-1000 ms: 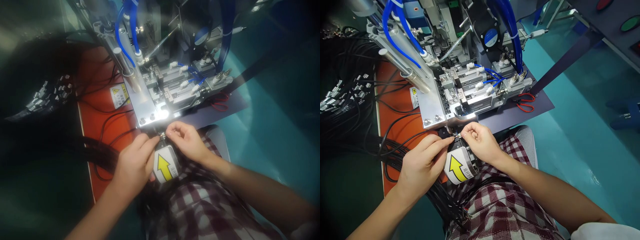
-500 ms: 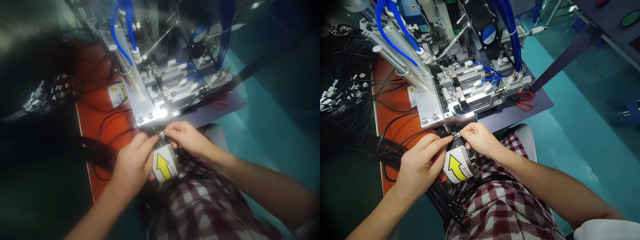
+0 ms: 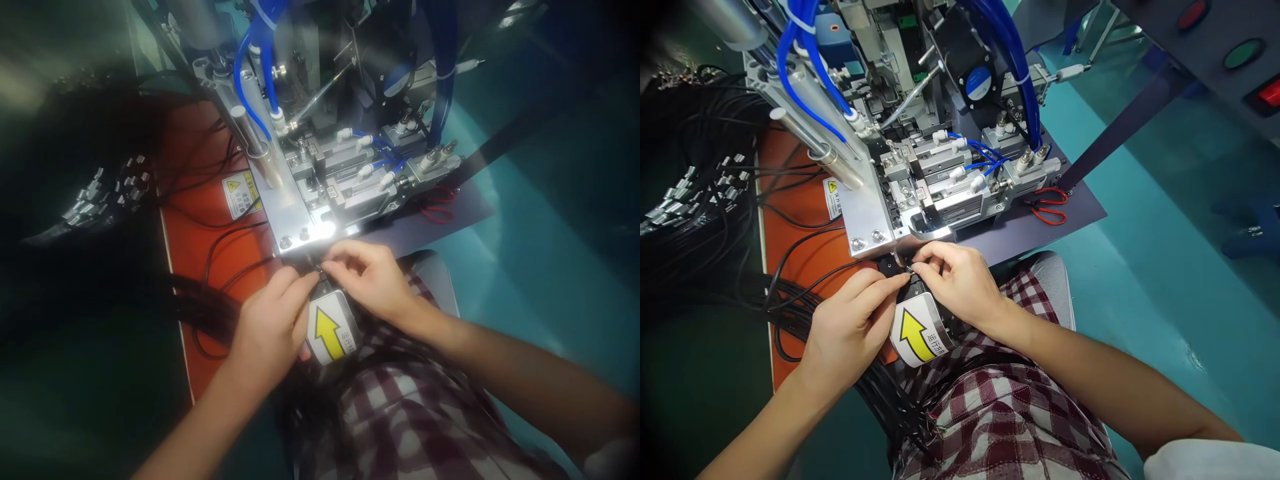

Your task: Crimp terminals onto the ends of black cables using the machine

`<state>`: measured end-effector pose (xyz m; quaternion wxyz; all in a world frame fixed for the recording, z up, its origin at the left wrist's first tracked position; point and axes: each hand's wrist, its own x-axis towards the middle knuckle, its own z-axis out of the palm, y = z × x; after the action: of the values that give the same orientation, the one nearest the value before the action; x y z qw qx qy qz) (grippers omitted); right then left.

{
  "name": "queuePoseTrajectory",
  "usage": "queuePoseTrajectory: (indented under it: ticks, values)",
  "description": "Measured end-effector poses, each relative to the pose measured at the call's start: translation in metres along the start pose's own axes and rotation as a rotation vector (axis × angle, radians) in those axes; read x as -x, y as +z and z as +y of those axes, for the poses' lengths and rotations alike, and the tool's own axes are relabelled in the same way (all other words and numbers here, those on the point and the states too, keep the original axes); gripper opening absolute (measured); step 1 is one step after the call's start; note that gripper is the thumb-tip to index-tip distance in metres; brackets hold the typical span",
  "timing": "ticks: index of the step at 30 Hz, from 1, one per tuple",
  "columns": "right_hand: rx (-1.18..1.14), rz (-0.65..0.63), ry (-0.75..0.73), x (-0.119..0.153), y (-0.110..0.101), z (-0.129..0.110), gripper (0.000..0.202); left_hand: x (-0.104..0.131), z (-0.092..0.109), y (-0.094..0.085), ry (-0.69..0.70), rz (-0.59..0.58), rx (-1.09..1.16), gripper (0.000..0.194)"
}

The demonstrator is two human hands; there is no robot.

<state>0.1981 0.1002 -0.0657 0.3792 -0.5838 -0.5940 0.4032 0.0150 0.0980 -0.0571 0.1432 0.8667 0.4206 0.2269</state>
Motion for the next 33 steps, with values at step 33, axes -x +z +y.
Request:
queuePoseTrajectory:
  ticks: [33]
  values:
    - [-0.081,-0.029,0.065,0.007,0.0,0.012,0.011,-0.001,0.001,0.0,0.005,0.016,0.017,0.024]
